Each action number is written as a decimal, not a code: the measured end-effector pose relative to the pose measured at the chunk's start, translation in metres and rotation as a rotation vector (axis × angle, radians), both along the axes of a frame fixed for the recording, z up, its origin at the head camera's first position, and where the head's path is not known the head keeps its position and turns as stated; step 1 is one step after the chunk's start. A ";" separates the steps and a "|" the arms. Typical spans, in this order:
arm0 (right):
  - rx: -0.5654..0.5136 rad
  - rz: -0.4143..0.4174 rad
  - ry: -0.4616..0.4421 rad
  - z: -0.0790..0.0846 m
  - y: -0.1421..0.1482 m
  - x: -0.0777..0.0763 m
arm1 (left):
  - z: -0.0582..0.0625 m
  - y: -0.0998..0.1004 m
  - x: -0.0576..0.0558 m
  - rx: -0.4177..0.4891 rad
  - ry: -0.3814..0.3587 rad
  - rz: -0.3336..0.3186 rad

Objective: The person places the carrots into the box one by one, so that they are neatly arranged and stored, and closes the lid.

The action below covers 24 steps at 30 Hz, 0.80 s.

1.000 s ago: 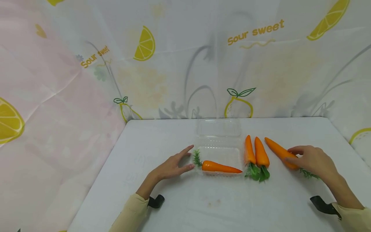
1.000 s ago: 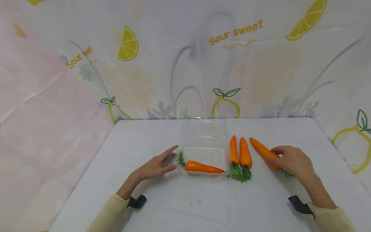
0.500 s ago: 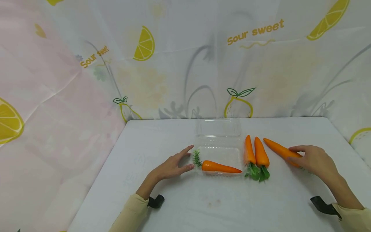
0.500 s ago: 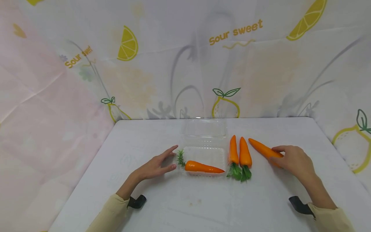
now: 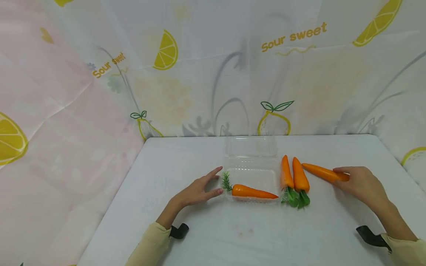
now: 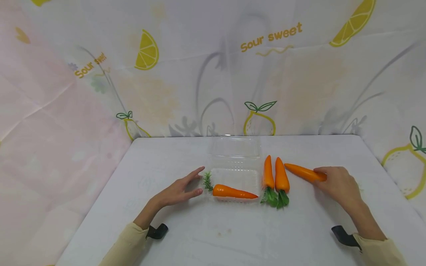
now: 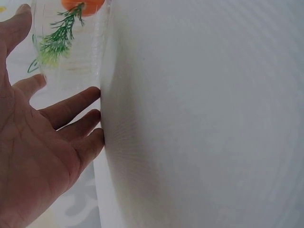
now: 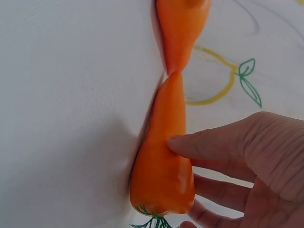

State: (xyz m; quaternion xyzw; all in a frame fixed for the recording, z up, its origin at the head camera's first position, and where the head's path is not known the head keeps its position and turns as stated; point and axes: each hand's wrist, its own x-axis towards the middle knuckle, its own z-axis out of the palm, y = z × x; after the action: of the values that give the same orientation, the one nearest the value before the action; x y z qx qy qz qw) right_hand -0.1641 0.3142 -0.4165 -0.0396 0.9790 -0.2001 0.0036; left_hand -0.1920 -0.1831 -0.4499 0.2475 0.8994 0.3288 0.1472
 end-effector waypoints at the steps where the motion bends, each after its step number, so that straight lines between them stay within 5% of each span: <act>1: 0.001 0.000 0.002 0.000 0.000 0.000 | 0.000 0.000 0.000 -0.001 -0.002 0.003; 24: 0.038 0.038 0.201 -0.013 -0.001 0.000 | -0.002 0.000 0.000 0.001 -0.005 0.014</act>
State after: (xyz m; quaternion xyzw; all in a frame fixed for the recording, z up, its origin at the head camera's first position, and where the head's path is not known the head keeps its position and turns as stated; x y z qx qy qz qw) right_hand -0.1638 0.3135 -0.4296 -0.0779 0.9771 -0.1764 -0.0903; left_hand -0.1920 -0.1834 -0.4514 0.2405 0.9006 0.3309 0.1471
